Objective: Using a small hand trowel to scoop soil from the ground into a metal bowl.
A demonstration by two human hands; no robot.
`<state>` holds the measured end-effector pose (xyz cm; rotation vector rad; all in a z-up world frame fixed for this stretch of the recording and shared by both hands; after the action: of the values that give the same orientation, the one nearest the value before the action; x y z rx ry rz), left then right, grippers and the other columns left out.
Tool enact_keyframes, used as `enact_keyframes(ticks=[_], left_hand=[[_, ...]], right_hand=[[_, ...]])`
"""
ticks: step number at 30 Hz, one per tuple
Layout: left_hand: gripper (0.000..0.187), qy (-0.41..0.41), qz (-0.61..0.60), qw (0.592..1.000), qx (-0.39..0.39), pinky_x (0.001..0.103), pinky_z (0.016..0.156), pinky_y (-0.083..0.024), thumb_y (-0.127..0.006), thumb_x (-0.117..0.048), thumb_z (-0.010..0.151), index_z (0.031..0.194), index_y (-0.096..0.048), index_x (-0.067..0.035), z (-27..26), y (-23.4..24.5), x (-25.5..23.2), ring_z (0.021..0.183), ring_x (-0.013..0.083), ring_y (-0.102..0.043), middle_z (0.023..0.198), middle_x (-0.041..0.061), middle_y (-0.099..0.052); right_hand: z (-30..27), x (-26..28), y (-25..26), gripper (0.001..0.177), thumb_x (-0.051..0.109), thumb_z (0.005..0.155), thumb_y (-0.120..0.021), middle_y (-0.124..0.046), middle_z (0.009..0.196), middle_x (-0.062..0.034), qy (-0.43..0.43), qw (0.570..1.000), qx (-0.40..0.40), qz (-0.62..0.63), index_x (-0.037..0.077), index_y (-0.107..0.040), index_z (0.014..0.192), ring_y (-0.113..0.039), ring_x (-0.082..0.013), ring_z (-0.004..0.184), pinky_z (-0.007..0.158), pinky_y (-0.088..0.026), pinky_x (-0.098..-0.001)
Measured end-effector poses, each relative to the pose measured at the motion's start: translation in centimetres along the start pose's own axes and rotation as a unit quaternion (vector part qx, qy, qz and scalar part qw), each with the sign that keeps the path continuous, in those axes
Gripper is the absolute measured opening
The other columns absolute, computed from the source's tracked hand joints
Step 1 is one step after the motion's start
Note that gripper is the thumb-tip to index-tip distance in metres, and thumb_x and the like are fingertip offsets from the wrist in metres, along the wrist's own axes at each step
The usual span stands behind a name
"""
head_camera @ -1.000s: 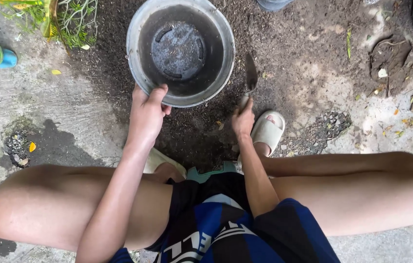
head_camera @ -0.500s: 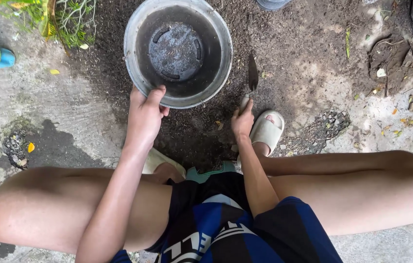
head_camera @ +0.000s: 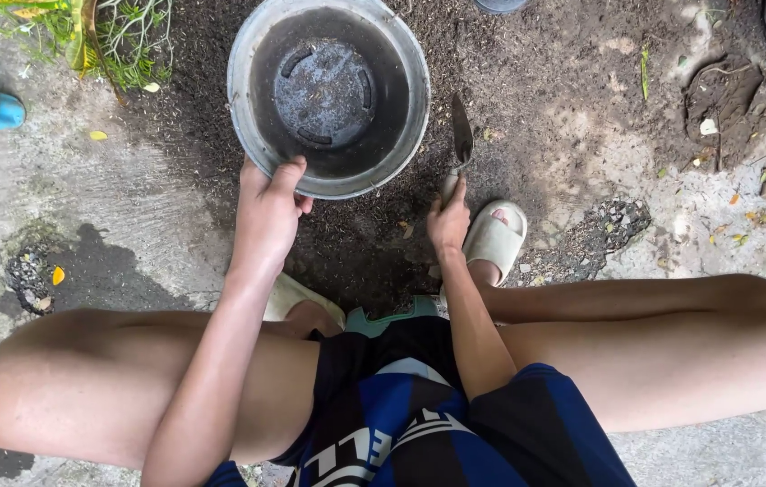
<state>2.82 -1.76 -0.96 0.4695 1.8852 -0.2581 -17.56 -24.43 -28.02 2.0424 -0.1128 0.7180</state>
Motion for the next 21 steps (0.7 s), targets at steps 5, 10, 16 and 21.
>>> enact_keyframes(ticks=[5,10,16,21], left_hand=[[0.026,0.003,-0.004,1.000,-0.004,0.023,0.049,-0.044,-0.044,-0.010,0.101,0.121,-0.050,0.006,-0.3,-0.1,-0.3,0.055,0.0094,-0.053,0.079,0.005,-0.055],[0.025,0.000,-0.009,1.000,-0.002,0.023,0.050,-0.045,-0.044,-0.010,0.101,0.121,-0.050,0.006,-0.4,-0.1,-0.4,0.055,0.0093,-0.053,0.080,0.006,-0.054],[0.026,-0.002,-0.016,1.000,0.003,0.024,0.049,-0.044,-0.043,-0.011,0.102,0.120,-0.051,0.005,-0.3,0.1,0.3,0.056,0.0101,-0.053,0.080,0.006,-0.055],[0.027,-0.004,-0.002,1.000,0.005,0.022,0.050,-0.044,-0.043,-0.010,0.102,0.123,-0.049,0.008,-0.2,-0.2,-0.8,0.056,0.0086,-0.053,0.080,0.004,-0.054]], right_hand=[[-3.2,4.9,2.9,0.068,0.021,0.095,-0.056,-0.065,0.125,-0.0301,-0.018,0.999,-0.019,0.031,0.021,-0.030,0.157,-0.065,-0.0511,0.114,0.096,-0.051,-0.0659],[-1.6,2.8,1.9,0.068,0.021,0.095,-0.056,-0.067,0.121,-0.0288,-0.017,1.000,-0.017,-0.002,0.022,-0.029,0.157,-0.066,-0.0497,0.112,0.097,-0.052,-0.0643],[-0.6,-0.2,0.5,0.065,0.024,0.094,-0.057,-0.069,0.117,-0.0259,-0.033,0.999,0.010,-0.022,0.019,-0.031,0.153,-0.069,-0.0470,0.109,0.093,-0.054,-0.0639],[0.1,1.1,1.2,0.061,0.021,0.090,-0.064,-0.069,0.116,-0.0309,-0.047,0.996,0.032,0.071,0.019,-0.043,0.147,-0.064,-0.0482,0.116,0.101,-0.049,-0.0606]])
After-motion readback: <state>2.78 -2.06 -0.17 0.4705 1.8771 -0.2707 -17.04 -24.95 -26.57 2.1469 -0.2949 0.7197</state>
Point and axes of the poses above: each hand's wrist, its own z-axis towards the middle knuckle, its own y-axis out of the back of the hand, x = y × z, the point moved 3 cm from there along z, towards the middle knuckle
